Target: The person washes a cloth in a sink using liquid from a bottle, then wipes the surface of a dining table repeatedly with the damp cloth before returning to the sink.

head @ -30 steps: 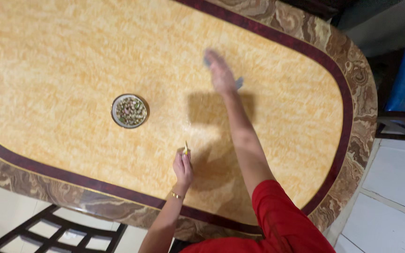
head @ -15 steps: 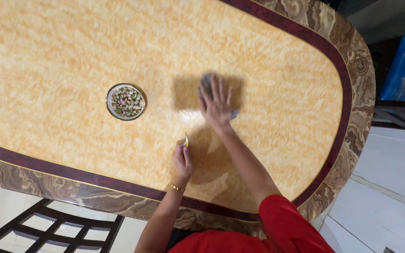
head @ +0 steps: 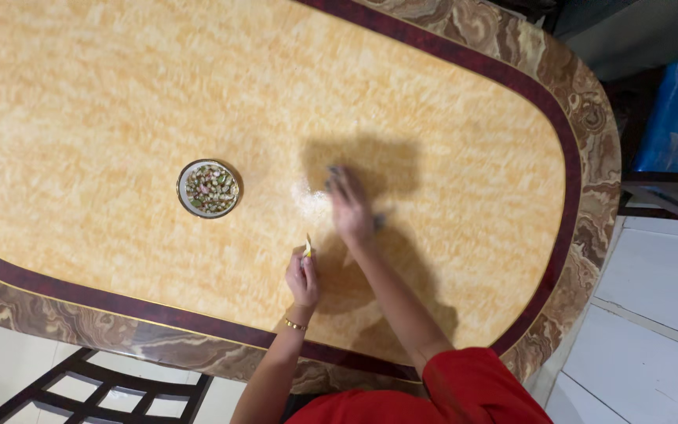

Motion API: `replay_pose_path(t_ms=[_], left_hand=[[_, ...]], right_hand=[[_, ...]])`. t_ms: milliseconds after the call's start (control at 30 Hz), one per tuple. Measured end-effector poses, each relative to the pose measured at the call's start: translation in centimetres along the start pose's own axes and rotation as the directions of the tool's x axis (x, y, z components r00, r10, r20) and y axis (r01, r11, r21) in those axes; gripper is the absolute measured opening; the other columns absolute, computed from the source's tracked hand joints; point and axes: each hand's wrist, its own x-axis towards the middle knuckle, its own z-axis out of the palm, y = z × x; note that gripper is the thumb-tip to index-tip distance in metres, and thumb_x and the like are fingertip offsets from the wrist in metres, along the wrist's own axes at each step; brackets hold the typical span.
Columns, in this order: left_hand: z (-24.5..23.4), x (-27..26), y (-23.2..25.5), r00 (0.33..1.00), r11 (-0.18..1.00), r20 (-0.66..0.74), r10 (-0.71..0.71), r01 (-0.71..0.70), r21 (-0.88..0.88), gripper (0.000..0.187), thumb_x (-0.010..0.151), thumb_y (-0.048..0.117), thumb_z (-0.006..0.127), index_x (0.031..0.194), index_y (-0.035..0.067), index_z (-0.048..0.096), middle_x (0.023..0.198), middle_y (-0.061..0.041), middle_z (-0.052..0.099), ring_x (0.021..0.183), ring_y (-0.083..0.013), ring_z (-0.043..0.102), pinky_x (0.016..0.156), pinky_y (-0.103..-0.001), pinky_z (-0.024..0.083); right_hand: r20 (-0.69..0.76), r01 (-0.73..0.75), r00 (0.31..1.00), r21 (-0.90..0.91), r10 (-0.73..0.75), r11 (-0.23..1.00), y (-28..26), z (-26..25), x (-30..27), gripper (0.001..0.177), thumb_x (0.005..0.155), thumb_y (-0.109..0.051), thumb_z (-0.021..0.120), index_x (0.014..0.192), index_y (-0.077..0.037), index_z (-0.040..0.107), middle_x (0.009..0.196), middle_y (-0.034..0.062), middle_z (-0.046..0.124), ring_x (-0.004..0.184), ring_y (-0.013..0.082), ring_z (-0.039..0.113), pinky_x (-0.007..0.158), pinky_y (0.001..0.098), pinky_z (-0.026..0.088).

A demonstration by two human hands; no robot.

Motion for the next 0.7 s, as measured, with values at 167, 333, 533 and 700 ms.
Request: replay_pose_path(t_ms=[167, 333, 533, 700], left_hand=[[0.9, 0.0, 0.0, 0.989, 0.991, -0.066, -0.129, 0.127, -0.037, 0.027, 0.106, 0.021, 0.049, 0.116, -0.001, 0.062, 0.067, -0.001, 0.061, 0.052, -0.0069, 0.05, 0.049, -0.023, 0.039], [1.4, 0.2, 0.2, 0.99, 0.997, -0.119, -0.074, 0.077, 0.022, 0.03, 0.108, 0.023, 0.049, 0.114, -0.002, 0.064, 0.068, -0.004, 0.063, 0.054, -0.0067, 0.051, 0.05, -0.023, 0.039], [1.7, -0.3, 0.6, 0.978, 0.994, -0.178, -0.108, 0.112, 0.015, 0.028, 0.107, 0.023, 0.049, 0.108, 0.0, 0.063, 0.067, -0.004, 0.063, 0.053, -0.006, 0.054, 0.049, -0.022, 0.04], [1.8, -0.7, -0.6, 0.98, 0.992, -0.155, -0.122, 0.124, -0.001, 0.027, 0.107, 0.024, 0.05, 0.097, 0.001, 0.062, 0.063, -0.002, 0.057, 0.051, -0.0078, 0.049, 0.048, -0.025, 0.037]], right_hand=[[-0.165, -0.231, 0.962, -0.067, 0.217, 0.971, 8.6, -2.3, 1.8, 0.043, 0.106, -0.008, 0.055, 0.149, -0.003, 0.051, 0.157, 0.0205, 0.046, 0.145, 0.0393, 0.045, 0.119, 0.044, 0.041], [-0.111, -0.146, 0.981, 0.093, 0.156, 0.985, 12.4, 0.0, 12.3, 0.042, 0.11, -0.008, 0.047, 0.152, -0.007, 0.046, 0.161, 0.0193, 0.044, 0.151, 0.0353, 0.042, 0.126, 0.0416, 0.038], [-0.032, -0.04, 0.999, -0.026, 0.039, 0.999, 4.3, 4.4, 13.9, 0.052, 0.101, -0.018, 0.056, 0.152, -0.013, 0.047, 0.16, 0.0252, 0.032, 0.149, 0.0404, 0.033, 0.12, 0.0565, 0.029], [-0.016, -0.115, 0.993, -0.06, 0.114, 0.992, 2.4, 8.2, 15.8, 0.056, 0.104, -0.028, 0.055, 0.155, -0.012, 0.04, 0.166, 0.0231, 0.025, 0.153, 0.04, 0.031, 0.123, 0.0549, 0.028]])
